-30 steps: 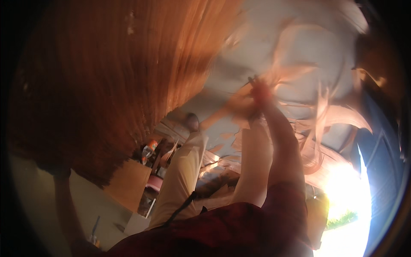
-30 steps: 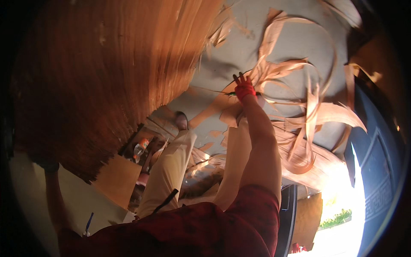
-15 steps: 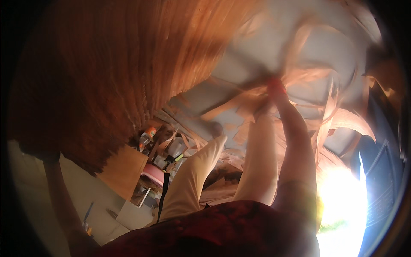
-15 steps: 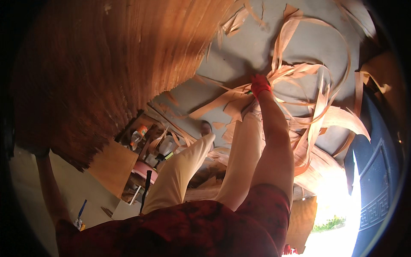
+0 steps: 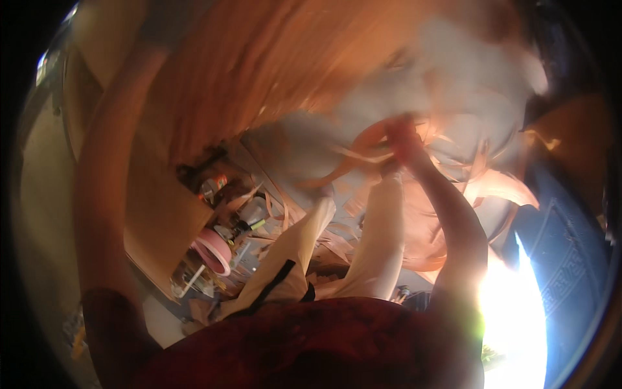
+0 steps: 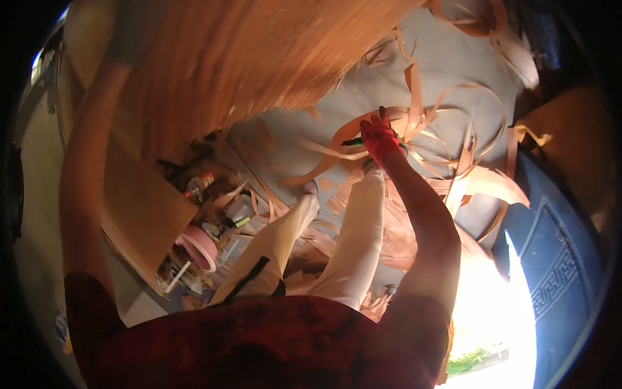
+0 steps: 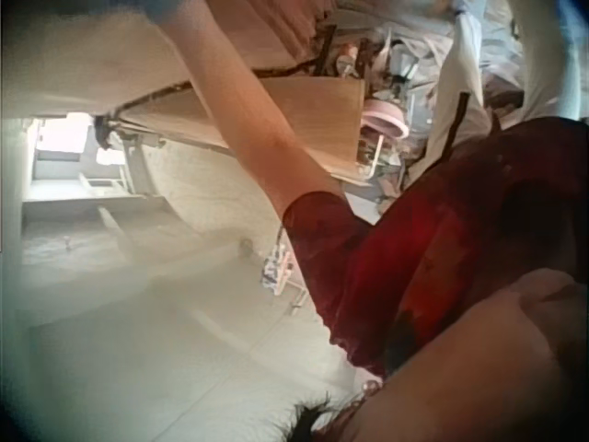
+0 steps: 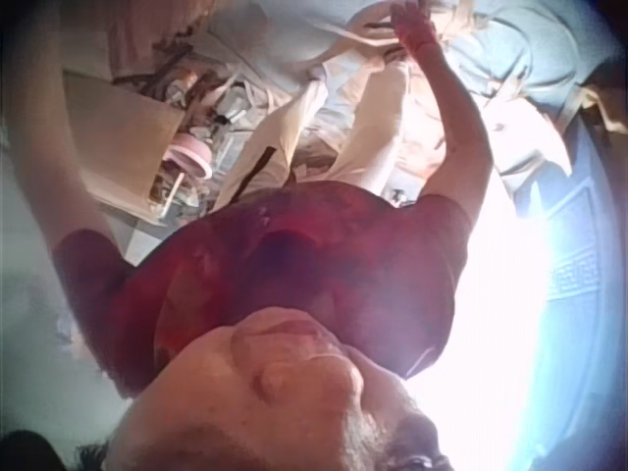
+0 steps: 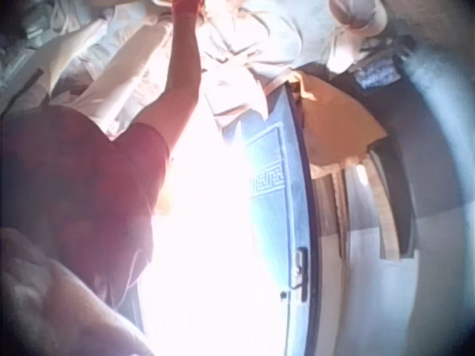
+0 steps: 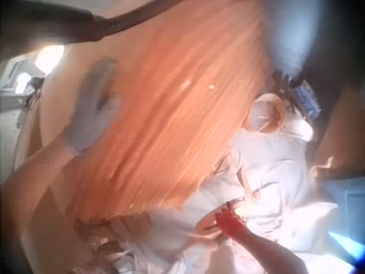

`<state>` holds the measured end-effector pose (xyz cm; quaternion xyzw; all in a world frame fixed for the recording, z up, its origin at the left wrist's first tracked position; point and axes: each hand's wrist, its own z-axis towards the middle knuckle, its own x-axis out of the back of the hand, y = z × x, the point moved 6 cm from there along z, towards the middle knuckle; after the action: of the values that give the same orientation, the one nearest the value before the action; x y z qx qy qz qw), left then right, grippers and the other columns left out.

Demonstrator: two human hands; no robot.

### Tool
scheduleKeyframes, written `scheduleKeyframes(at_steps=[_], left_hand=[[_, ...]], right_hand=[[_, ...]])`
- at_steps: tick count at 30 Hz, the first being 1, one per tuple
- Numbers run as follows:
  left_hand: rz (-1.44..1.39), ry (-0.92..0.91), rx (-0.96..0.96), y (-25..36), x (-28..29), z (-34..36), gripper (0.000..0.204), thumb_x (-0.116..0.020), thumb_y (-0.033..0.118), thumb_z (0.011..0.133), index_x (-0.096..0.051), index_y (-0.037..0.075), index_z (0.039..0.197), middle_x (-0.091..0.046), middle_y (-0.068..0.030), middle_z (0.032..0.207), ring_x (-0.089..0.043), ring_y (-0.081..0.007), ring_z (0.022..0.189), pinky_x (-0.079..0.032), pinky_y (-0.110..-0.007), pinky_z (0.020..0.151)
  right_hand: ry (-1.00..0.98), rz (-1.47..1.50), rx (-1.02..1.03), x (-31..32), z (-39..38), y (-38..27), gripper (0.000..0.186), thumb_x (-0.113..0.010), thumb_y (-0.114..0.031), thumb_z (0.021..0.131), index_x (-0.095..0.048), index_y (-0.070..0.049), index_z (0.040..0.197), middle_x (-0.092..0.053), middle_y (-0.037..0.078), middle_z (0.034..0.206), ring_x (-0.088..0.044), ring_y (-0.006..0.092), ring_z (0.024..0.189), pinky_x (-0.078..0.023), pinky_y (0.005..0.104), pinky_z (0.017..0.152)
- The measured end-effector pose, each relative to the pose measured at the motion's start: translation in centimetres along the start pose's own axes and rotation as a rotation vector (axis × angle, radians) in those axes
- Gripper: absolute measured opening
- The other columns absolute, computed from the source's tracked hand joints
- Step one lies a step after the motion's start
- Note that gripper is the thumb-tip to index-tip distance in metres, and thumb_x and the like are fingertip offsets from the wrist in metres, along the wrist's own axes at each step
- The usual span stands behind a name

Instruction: The person cuts strips of wood veneer with a utility knife, joins multiple pieces using tape, and stacks the completed veneer sheets on a workbench.

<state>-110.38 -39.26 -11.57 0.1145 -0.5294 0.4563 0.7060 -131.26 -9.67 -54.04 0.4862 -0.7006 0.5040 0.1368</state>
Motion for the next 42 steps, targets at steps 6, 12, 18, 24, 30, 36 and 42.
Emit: scheduleKeyframes(at_steps=[6, 12, 18, 24, 30, 36, 42], left_hand=[[-0.331, -0.001, 0.018, -0.7, 16.0, -8.9, 0.053, -0.064, 0.034, 0.094, -0.054, 0.005, 0.138, -0.051, -0.0198, 0.141, -0.048, -0.0387, 0.133, -0.036, -0.051, 0.113], [-0.978, -0.309, 0.319, -1.3, 24.3, -25.9, 0.060, -0.071, 0.029, 0.092, -0.051, 0.002, 0.142, -0.054, -0.0184, 0.142, -0.049, -0.0341, 0.135, -0.038, -0.044, 0.114], [-1.973, -0.701, 0.635, 1.2, 26.0, -27.7, 0.060, -0.073, 0.027, 0.091, -0.052, 0.001, 0.141, -0.063, -0.0114, 0.129, -0.060, -0.0213, 0.119, -0.047, -0.035, 0.103], [-1.930, -0.859, 0.625, -4.8, 30.7, -29.8, 0.039, -0.077, 0.021, 0.090, -0.067, 0.000, 0.122, -0.067, -0.0031, 0.106, -0.060, -0.0089, 0.097, -0.051, -0.029, 0.084], [-1.651, -0.376, 1.058, -24.2, 41.7, -38.2, 0.038, -0.074, 0.012, 0.090, -0.064, 0.002, 0.124, -0.067, -0.0004, 0.109, -0.059, -0.0087, 0.103, -0.047, -0.028, 0.090], [-1.529, -0.174, 1.322, -31.1, 54.1, -46.5, 0.035, -0.074, 0.009, 0.091, -0.064, 0.002, 0.124, -0.067, 0.0003, 0.110, -0.057, -0.0072, 0.102, -0.048, -0.028, 0.090], [-1.510, -0.240, 1.441, -34.9, 56.4, -58.8, 0.038, -0.074, 0.017, 0.094, -0.063, -0.001, 0.126, -0.067, 0.0002, 0.110, -0.058, -0.0080, 0.101, -0.050, -0.029, 0.089]], right_hand=[[0.289, -0.401, 0.410, 15.8, -13.8, -18.6, 0.044, -0.055, -0.011, 0.087, -0.061, -0.006, 0.131, -0.053, 0.009, 0.140, -0.045, 0.0295, 0.137, -0.027, 0.0616, 0.120], [0.561, -0.650, 0.503, 27.1, -26.6, -31.9, 0.047, -0.064, -0.012, 0.082, -0.064, -0.010, 0.129, -0.056, -0.001, 0.140, -0.048, 0.0262, 0.133, -0.034, 0.0634, 0.114], [0.644, -0.764, 0.670, 32.4, -31.8, -46.0, 0.049, -0.069, -0.012, 0.080, -0.064, -0.013, 0.129, -0.056, -0.003, 0.138, -0.046, 0.0244, 0.134, -0.037, 0.0625, 0.113], [0.648, -0.709, 0.801, 35.8, -31.2, -54.7, 0.030, -0.069, -0.016, 0.084, -0.070, -0.017, 0.114, -0.052, 0.003, 0.146, -0.042, 0.0385, 0.137, -0.034, 0.0642, 0.113], [0.391, 0.099, 0.748, 36.1, -26.6, -58.6, 0.040, -0.070, 0.007, 0.077, -0.074, -0.015, 0.109, -0.053, 0.017, 0.147, -0.052, 0.0351, 0.130, -0.046, 0.0452, 0.105], [-0.875, 1.354, 0.218, 21.7, -16.6, -70.9, 0.029, -0.063, 0.005, 0.086, -0.064, -0.002, 0.114, -0.051, 0.020, 0.149, -0.050, 0.0312, 0.138, -0.039, 0.0430, 0.113], [-1.198, 1.671, 0.411, 13.4, -6.1, -89.4, 0.030, -0.068, -0.009, 0.088, -0.060, -0.013, 0.117, -0.062, 0.006, 0.118, -0.061, 0.0261, 0.109, -0.047, 0.0474, 0.098]])
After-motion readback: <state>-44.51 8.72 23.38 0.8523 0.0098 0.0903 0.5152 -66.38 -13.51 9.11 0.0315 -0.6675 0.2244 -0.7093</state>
